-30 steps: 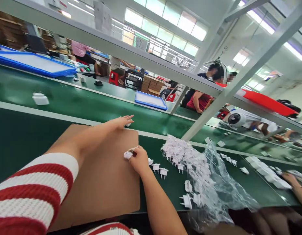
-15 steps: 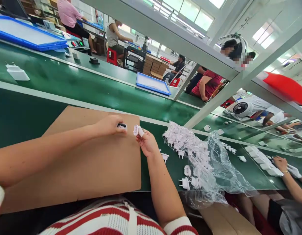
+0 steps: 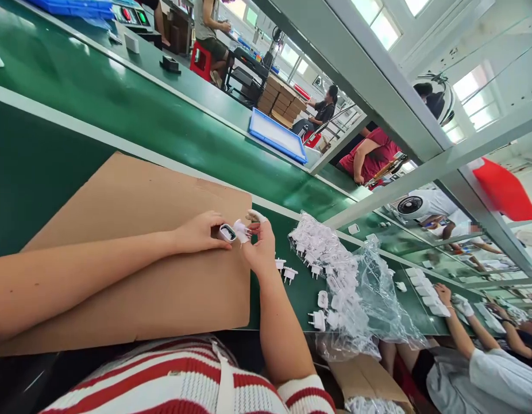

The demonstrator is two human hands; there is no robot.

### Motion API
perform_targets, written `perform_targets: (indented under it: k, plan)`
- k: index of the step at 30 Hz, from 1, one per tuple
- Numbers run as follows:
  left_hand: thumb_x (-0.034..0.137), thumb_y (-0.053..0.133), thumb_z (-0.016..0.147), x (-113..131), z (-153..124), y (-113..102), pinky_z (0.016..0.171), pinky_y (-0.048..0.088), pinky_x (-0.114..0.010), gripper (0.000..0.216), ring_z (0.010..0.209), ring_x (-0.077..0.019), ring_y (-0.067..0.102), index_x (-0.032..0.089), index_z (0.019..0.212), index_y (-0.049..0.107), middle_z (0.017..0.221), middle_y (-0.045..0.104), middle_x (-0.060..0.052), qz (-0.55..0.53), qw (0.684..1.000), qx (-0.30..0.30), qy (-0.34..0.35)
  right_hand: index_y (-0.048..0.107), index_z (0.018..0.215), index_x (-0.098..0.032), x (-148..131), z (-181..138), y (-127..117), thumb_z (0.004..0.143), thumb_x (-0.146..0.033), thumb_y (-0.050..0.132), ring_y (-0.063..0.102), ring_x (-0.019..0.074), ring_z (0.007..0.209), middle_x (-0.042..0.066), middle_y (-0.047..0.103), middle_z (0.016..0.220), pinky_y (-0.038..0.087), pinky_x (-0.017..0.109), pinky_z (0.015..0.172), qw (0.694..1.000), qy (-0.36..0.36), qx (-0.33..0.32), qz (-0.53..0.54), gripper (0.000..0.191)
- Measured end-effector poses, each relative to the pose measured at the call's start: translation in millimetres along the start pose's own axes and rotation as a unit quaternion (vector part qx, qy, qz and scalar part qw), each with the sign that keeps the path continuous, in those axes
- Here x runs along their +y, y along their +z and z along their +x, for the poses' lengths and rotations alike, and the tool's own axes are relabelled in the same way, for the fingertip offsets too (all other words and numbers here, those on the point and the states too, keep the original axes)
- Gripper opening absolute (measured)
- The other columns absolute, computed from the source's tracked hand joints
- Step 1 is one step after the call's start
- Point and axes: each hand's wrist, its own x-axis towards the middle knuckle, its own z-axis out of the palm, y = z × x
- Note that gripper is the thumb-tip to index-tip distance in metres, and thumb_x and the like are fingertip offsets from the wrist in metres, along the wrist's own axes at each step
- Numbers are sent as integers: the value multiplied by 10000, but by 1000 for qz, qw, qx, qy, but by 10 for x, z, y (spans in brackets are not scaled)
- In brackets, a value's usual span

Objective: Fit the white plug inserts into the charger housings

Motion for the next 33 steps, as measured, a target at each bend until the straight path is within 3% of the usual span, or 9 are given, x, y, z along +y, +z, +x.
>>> perform_targets:
  k: [4,7,10,16,23,27,33]
  plan:
    - [712,750,702,-26,16,33,743,414,-323,548,860,-235,551,182,829,687,823,581,-43,2,1000,8,5,687,1146,-242,-30,-34,29,906,-342,666,624,193,962,53,700,1074,526,345,900,995,-18,-50,-82,261]
    - [674,765,713,-44,24,32,743,405,-318,507,852,-225,544,189,846,707,819,580,-37,-9,1000,1,23,696,1205,-251,6,-42,50,903,-196,594,592,216,1034,58,683,1065,503,357,938,975,-82,-96,-181,324]
    - [614,753,761,-77,25,7,814,414,-320,435,906,-226,553,188,841,714,865,608,-46,-26,997,-31,59,693,1222,-215,75,-41,83,857,-89,517,591,214,1021,73,670,1047,507,341,913,961,-133,-89,-224,424]
    - [563,745,787,-109,20,-18,815,417,-309,392,879,-213,555,175,752,704,844,619,-48,-43,996,-39,64,716,1104,-178,92,-43,120,802,-69,505,587,215,935,72,650,925,515,324,825,952,-190,-69,-229,385]
    - [558,751,783,-92,17,-15,839,406,-313,387,909,-219,551,172,773,723,859,625,-53,-44,997,-41,56,705,1087,-180,89,-65,119,763,-62,503,579,215,916,75,642,927,508,319,799,948,-188,-59,-249,400]
    - [542,748,790,-118,24,14,835,410,-308,366,896,-211,557,176,784,731,867,637,-50,-48,996,-33,67,704,983,-189,42,-55,128,744,-46,519,573,208,865,58,637,875,475,305,758,935,-185,-72,-293,335]
    - [590,720,793,-111,34,15,789,419,-300,428,839,-203,560,168,725,698,796,611,-46,-24,997,-21,69,718,910,-204,-50,8,161,718,-70,597,592,192,801,18,641,795,453,315,818,920,-122,-75,-365,263]
